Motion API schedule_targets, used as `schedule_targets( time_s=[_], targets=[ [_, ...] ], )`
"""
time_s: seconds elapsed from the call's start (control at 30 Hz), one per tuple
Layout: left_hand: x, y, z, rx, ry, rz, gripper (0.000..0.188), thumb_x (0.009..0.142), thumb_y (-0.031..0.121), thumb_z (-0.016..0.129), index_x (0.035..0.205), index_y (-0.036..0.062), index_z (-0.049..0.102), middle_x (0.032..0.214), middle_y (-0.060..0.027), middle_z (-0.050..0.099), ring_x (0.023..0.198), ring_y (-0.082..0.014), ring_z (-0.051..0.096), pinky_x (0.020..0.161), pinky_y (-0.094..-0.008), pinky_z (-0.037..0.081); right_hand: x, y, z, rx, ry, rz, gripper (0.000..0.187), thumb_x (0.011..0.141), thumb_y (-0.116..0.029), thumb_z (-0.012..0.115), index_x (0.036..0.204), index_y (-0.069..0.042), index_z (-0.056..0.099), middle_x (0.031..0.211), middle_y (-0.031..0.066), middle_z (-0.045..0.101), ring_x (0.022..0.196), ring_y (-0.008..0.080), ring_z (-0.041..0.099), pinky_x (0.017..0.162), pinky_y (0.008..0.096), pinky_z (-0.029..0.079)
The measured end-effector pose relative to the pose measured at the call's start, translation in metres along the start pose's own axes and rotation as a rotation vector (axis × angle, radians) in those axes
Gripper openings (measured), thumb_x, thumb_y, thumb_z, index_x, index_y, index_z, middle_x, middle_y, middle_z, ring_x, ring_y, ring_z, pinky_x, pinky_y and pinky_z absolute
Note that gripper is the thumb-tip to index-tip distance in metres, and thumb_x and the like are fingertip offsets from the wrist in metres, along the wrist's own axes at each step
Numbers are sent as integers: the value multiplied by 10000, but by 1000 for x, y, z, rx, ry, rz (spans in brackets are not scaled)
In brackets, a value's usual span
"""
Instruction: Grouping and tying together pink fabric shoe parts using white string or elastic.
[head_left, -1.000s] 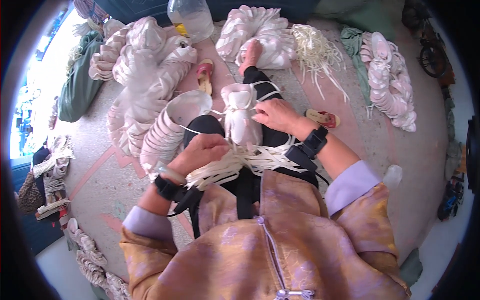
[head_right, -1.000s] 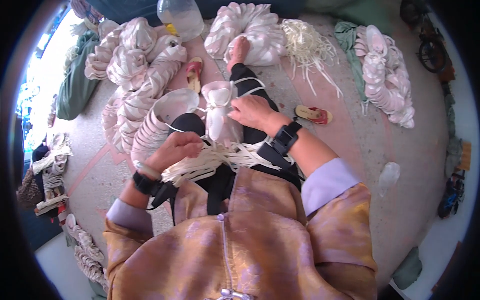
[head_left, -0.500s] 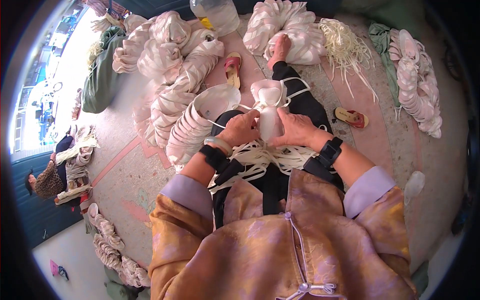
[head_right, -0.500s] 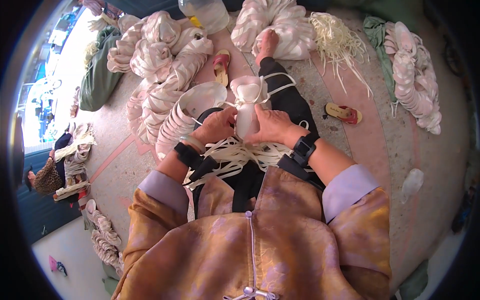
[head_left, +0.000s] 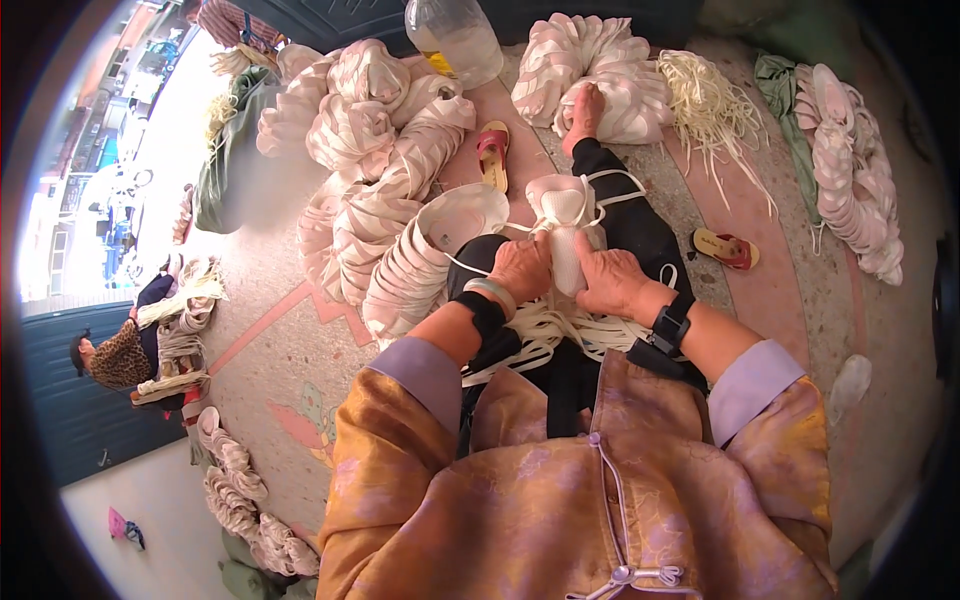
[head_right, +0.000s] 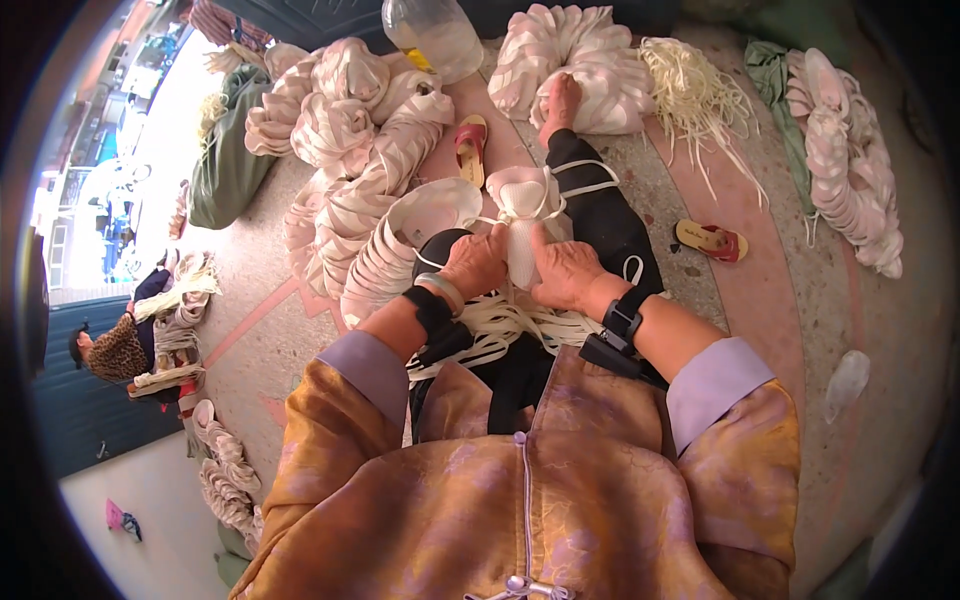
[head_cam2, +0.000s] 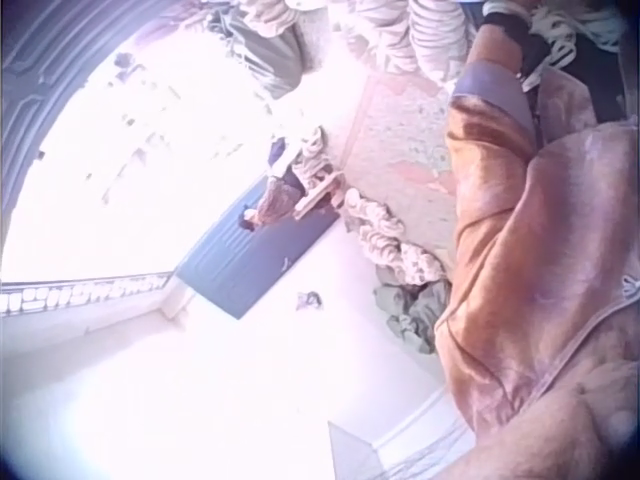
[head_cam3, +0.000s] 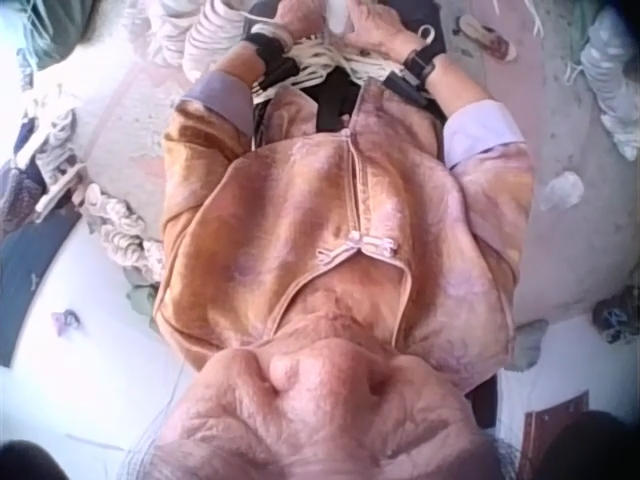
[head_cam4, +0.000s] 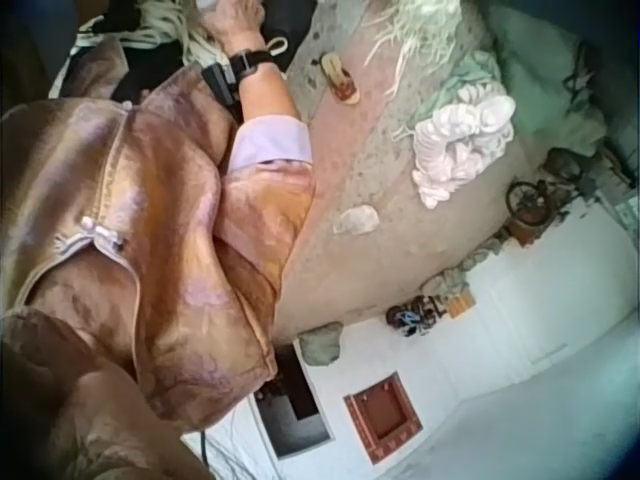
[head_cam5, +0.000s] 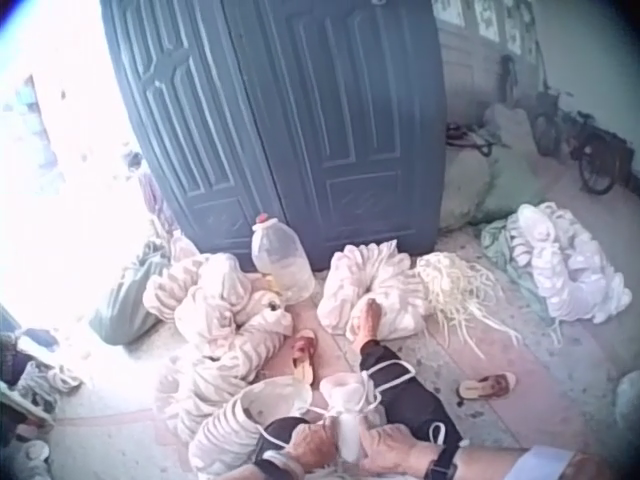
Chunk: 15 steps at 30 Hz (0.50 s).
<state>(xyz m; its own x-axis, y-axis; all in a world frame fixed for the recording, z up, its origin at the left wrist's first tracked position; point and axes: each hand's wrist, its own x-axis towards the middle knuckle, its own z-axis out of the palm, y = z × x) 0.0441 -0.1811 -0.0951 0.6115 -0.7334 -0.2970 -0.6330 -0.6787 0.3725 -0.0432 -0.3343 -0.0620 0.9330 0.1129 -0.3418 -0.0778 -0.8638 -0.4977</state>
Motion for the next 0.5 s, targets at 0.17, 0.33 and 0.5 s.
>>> schedule_targets(
  time_s=[0.17, 0.33, 0.5],
  targets=[
    [-6, 0, -19, -58, 86, -49, 406, 707, 114, 503, 1087, -6, 424, 751, -235, 601, 733, -400, 586, 667, -483, 447, 2, -4, -17, 57, 194, -196, 573, 646, -111, 509, 1164, 60, 335, 675, 247, 576, 686, 401, 578, 635, 464, 463],
    [-16, -10, -1, -174, 161, -3, 471, 699, 97, 506, 1146, 10, 387, 749, -236, 598, 727, -410, 580, 659, -485, 444, 5, -6, -10, -23, 162, -283, 535, 635, -110, 517, 1127, 45, 372, 636, 221, 573, 645, 387, 580, 602, 459, 464],
    [-12, -10, -1, -244, 121, 115, 454, 728, 67, 490, 1162, 19, 367, 704, -220, 596, 703, -391, 586, 621, -481, 441, -11, -9, 13, -101, 141, -314, 544, 620, -92, 536, 1110, 67, 360, 587, 217, 554, 600, 365, 590, 539, 424, 473]
  ],
)
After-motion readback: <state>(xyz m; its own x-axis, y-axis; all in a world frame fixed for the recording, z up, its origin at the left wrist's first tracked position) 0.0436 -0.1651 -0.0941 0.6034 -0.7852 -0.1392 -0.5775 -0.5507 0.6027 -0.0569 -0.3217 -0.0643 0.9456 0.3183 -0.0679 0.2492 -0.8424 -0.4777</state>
